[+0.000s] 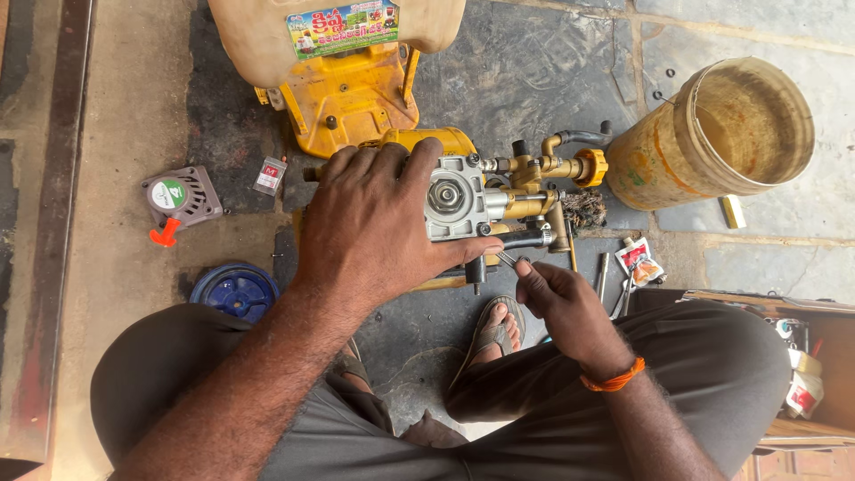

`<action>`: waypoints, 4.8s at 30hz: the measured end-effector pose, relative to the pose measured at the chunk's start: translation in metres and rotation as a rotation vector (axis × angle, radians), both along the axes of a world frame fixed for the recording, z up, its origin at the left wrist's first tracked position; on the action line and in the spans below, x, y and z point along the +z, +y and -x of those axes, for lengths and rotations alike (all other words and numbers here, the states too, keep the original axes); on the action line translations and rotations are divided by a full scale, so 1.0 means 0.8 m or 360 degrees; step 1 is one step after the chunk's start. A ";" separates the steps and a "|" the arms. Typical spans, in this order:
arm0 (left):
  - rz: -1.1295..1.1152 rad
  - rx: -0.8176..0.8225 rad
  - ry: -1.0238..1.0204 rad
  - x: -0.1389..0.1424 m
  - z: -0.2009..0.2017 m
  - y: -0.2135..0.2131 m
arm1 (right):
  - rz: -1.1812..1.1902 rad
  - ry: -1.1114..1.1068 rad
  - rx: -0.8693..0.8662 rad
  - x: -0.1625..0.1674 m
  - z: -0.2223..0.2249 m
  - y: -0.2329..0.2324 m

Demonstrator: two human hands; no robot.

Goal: The person uses a wrench to loosen and remove bolts from a small yellow engine mounted on a sprayer frame. They detach the engine, set it aside, and then reattach it, tightening the bolts back in place.

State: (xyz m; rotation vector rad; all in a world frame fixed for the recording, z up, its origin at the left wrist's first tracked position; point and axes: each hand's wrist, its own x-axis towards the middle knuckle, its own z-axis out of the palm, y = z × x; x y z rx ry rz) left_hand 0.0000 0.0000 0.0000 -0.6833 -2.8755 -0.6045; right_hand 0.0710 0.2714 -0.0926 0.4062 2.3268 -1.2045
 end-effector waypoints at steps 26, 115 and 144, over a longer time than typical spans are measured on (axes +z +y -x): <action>0.0011 0.0026 0.0203 -0.021 -0.004 0.000 | 0.0749 0.0132 -0.0232 0.015 -0.034 -0.002; 0.0237 0.0222 -0.0312 0.005 -0.002 0.036 | 0.0930 -0.0258 -0.0180 0.051 -0.066 -0.055; -0.0204 0.0498 -0.0063 -0.045 0.058 0.015 | 0.0864 -0.0077 -0.0179 0.058 0.031 -0.078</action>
